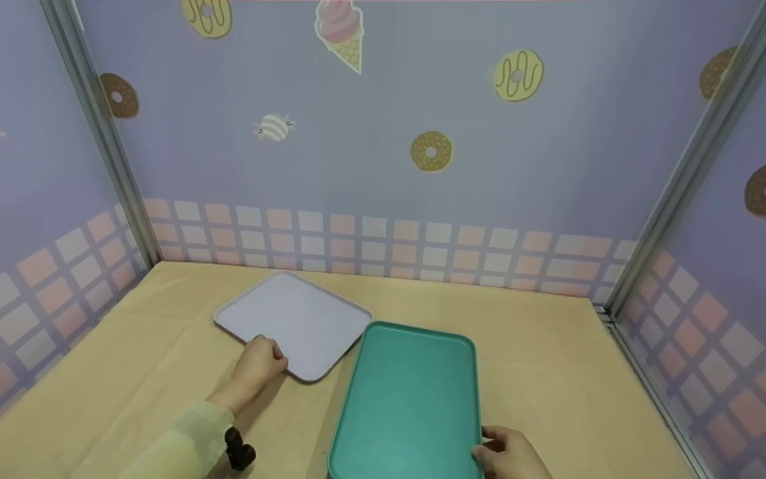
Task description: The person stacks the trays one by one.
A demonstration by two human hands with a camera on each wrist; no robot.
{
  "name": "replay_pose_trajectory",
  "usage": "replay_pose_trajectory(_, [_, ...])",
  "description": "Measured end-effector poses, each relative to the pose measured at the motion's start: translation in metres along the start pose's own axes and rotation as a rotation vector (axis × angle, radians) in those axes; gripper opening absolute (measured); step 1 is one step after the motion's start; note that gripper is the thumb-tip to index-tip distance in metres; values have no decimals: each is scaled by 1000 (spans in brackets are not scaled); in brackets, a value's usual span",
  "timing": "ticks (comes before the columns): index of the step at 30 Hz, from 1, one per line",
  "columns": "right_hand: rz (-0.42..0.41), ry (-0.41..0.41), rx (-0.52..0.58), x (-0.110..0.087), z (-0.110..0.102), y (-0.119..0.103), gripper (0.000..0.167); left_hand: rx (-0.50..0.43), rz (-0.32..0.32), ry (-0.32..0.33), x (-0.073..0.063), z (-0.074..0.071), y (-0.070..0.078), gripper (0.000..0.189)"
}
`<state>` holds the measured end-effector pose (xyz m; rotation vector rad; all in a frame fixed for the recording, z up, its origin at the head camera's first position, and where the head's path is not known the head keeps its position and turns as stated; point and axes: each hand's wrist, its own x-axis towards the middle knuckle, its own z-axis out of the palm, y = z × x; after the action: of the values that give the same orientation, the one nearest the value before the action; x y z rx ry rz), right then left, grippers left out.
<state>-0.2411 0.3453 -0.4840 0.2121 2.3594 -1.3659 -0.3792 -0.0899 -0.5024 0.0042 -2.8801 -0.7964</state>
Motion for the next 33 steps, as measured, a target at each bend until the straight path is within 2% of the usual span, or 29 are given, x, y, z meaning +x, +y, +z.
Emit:
replay_pose_trajectory(6, [-13, -19, -3, 1, -3, 1, 63, -97, 15, -56, -7, -19, -26, 5])
replay_pose_trajectory(12, [-15, -43, 6, 2, -5, 1, 64, -158, 86, -20, -15, -36, -58, 14])
replay_pose_trajectory(15, [-23, -47, 7, 1, -6, 1, 65, -170, 126, -28, -15, -44, -71, 17])
replay_pose_trajectory(20, [-34, -50, 8, 1, -7, 2, 65, -181, 131, -44, -14, -54, -85, 31])
replay_pose_trajectory(23, [-37, -57, 17, 1, -7, 2, 66, -172, 91, -3, -12, -57, -87, 39])
replay_pose_trajectory(26, [-46, -66, 21, 1, -7, 2, 66, -158, -39, 38, -10, -61, -85, 40])
replay_pose_trajectory(28, [-50, -71, 22, 1, -7, 2, 67, -124, -135, 31, -9, -63, -83, 37])
replay_pose_trajectory(30, [-59, -79, 19, 1, -7, 3, 67, -86, -208, -1, -7, -66, -82, 38])
replay_pose_trajectory(33, [-54, -73, 16, 0, -7, 2, 67, -48, -247, -49, -4, -68, -82, 36])
